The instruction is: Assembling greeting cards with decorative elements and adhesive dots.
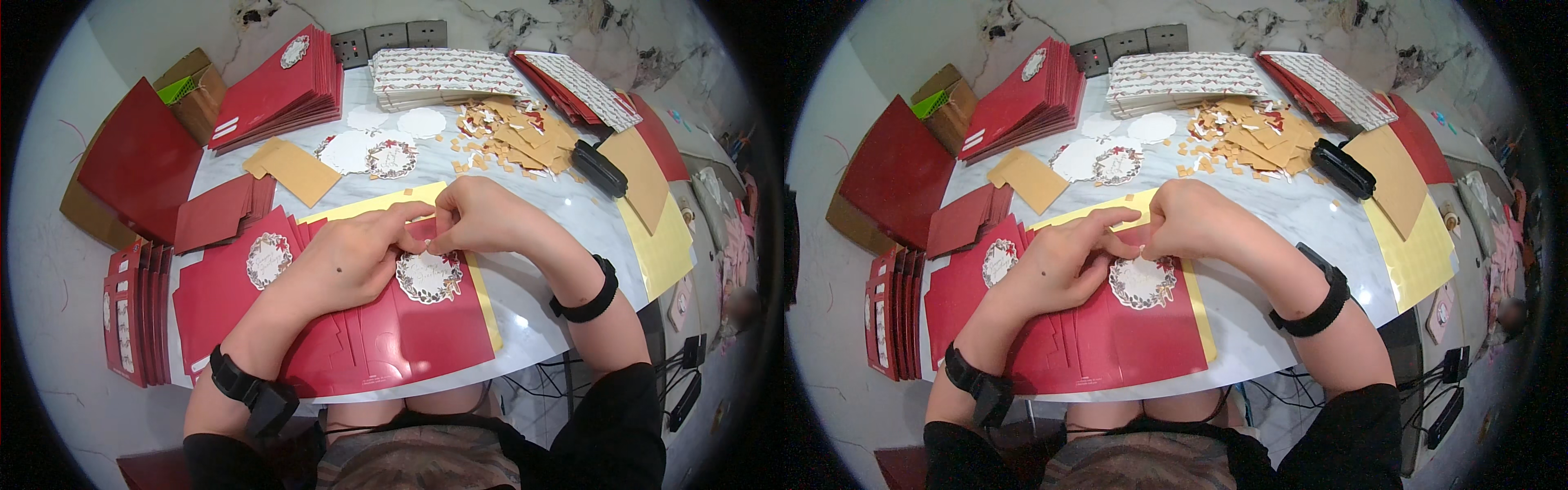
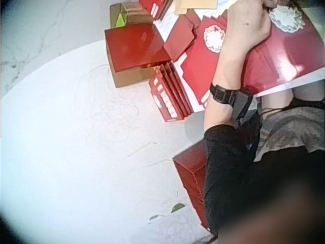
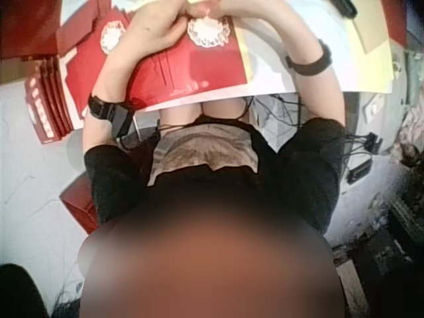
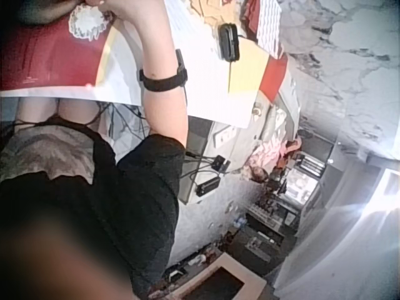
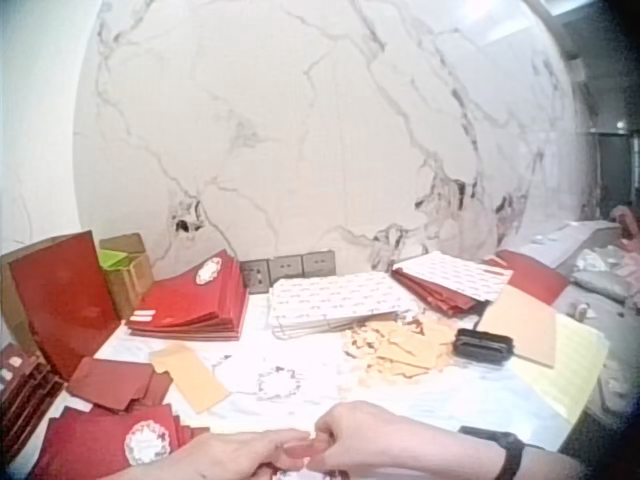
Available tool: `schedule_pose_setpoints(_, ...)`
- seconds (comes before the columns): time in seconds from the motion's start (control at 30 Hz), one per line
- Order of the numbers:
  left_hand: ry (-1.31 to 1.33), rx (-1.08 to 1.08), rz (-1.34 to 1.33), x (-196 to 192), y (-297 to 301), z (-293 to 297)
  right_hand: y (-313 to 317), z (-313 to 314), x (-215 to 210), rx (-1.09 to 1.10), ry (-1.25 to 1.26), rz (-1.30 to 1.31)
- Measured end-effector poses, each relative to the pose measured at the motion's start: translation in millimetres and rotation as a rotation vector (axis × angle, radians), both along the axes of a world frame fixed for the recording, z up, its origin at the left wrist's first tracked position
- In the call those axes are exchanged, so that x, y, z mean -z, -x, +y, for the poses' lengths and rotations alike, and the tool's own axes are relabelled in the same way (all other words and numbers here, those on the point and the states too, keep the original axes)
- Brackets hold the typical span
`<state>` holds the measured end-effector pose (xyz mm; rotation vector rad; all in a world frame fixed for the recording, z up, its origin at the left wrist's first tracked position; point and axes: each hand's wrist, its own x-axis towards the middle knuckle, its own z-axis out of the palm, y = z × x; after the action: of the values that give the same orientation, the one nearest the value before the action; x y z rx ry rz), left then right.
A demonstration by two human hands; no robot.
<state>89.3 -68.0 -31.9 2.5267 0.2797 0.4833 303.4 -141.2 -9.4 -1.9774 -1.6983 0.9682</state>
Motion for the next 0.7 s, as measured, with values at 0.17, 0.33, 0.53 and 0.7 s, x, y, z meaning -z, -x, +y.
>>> schedule_pose_setpoints(0.17,-0.127,0.026,0.039,-7,0,0,-8,-2,-2,-0.048,-0.054,-0.007)
schedule_pose_setpoints(0.33,0.024,0.003,-0.073,3,5,2,-20,-3,13,-0.091,-0.334,-0.067)
schedule_pose_setpoints(0.53,-0.134,-0.289,-0.064,-10,6,5,-3,-7,1,-0.083,-0.214,-0.124)
schedule_pose_setpoints(0.7,-0.285,-0.246,0.02,-6,12,14,-8,-6,5,-0.117,-0.244,-0.142)
